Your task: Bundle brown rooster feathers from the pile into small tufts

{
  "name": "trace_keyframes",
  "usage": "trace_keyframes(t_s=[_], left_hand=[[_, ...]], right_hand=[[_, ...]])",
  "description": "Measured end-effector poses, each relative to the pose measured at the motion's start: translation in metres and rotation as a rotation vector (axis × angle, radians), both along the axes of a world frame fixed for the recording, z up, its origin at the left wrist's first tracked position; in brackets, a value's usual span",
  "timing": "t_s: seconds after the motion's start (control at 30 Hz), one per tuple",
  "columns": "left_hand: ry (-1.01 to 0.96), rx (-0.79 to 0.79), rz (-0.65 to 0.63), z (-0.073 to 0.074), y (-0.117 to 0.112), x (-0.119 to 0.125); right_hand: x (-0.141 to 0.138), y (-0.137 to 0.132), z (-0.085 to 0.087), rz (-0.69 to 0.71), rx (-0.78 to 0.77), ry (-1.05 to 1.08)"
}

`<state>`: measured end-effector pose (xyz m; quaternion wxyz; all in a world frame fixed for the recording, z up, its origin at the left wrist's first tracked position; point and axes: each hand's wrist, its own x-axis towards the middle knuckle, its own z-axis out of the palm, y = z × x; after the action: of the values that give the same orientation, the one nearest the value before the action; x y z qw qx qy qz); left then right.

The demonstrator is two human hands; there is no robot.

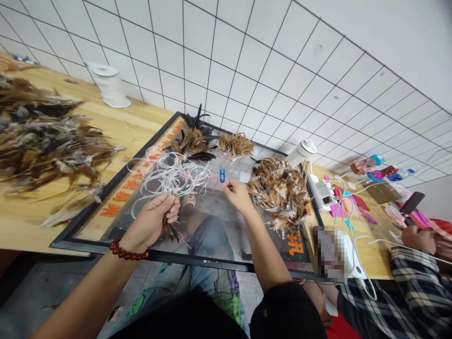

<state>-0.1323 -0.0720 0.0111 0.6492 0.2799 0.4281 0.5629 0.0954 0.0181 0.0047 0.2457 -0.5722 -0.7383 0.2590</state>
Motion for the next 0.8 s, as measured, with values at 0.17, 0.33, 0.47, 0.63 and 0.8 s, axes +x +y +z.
trace_keyframes(t_s=[0.17, 0.33, 0.47, 0.63, 0.8], left_hand=[[0.089, 0.134, -0.182, 0.012, 0.015, 0.015], [-0.032, -0.067, -0.574, 0.019, 0.042, 0.058], [-0.284, -0.105, -0.550, 0.007, 0.061, 0.079], [-0.279, 0.018, -0.426, -0.004, 0.078, 0.075], [-0.014, 0.228, -0.400, 0.007, 0.083, 0.071]], right_hand=[[0.028, -0.023, 0.029, 0.195, -0.221, 0.360], [0.024, -0.029, 0.030, 0.121, -0.124, 0.481], [0.030, -0.024, 0.015, -0.056, -0.069, 0.700], [0.045, -0.019, 0.002, -0.216, -0.137, 1.113], [0.043, -0.025, 0.003, -0.173, -0.246, 1.148]])
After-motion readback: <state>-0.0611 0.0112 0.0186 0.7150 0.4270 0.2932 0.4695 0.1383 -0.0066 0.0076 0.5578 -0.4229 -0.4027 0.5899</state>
